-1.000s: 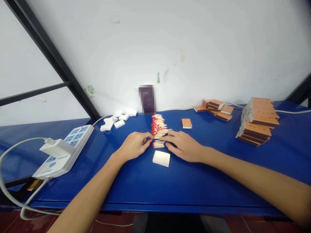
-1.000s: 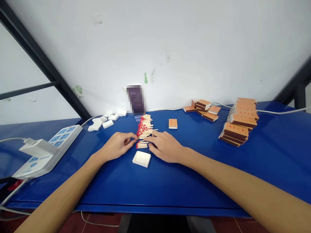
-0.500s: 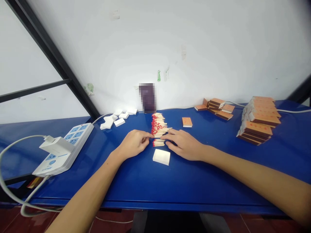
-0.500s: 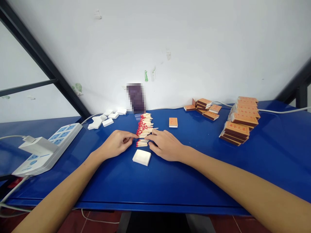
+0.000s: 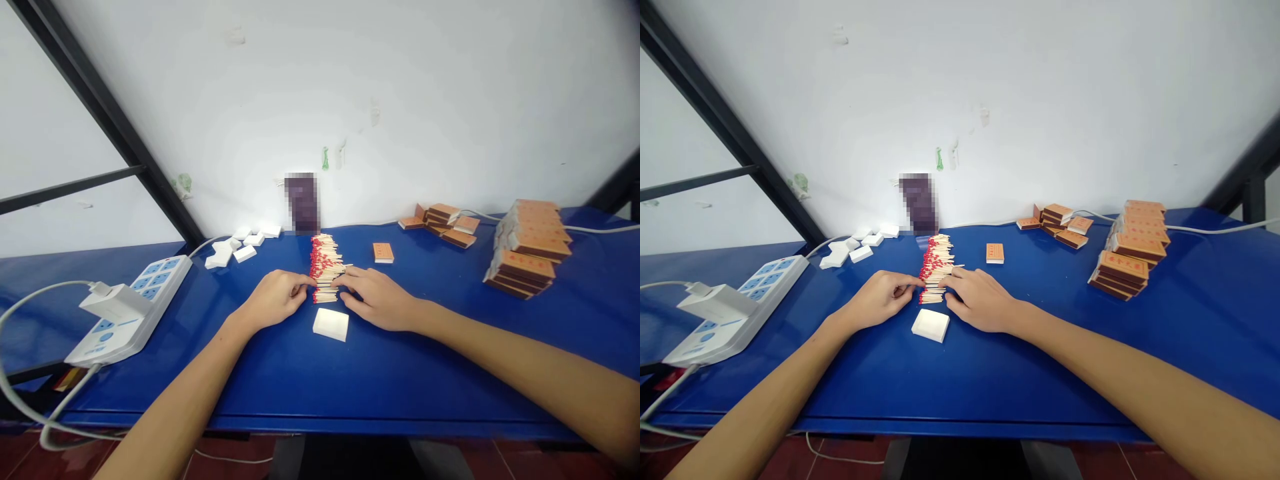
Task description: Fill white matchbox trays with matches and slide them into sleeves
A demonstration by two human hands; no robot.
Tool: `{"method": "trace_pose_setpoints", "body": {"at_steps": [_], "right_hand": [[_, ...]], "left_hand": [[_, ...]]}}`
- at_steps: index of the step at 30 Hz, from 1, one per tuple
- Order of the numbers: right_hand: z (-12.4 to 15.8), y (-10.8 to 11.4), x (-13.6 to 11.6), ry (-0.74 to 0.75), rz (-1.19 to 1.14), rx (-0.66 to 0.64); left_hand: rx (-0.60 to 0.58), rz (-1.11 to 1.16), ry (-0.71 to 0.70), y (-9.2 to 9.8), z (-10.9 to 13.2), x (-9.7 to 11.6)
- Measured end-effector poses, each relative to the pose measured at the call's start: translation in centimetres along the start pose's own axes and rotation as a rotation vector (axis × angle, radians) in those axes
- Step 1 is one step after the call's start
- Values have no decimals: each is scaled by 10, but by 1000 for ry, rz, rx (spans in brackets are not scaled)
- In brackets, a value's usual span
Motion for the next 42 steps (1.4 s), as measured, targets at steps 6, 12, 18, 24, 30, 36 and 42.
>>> {"method": "trace_pose_setpoints", "body": {"at_steps": [6, 12, 18, 24, 30, 36, 42], "right_hand": [[0, 0, 1, 2, -43, 23], [0, 1, 0, 16, -21, 14], [0, 1, 0, 9, -24, 8], [0, 0, 1, -9, -27, 38], [0, -1, 2, -11, -12, 24], [0, 0, 1, -8, 1, 18], [0, -1, 0, -15, 26, 6]], "left_hand": [[-2, 14, -14, -1, 0, -1], [9, 11, -32, -1, 1, 1], [-3, 15, -35, -2, 1, 1], [-1, 19, -23, -1, 1, 2], [11, 7, -18, 1, 1, 3], [-4, 6, -17, -1, 1, 4], [-16, -1, -5, -1, 1, 3]]}}
Point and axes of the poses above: each hand's wrist, its own z-axis away from the middle knuckle, its own y-axis out of the back of the hand, x = y × z, the point moved 3 cm from there along -z, towards the middle knuckle, and after that the axes turned 3 degrees about -z, right-handed, at the moved point
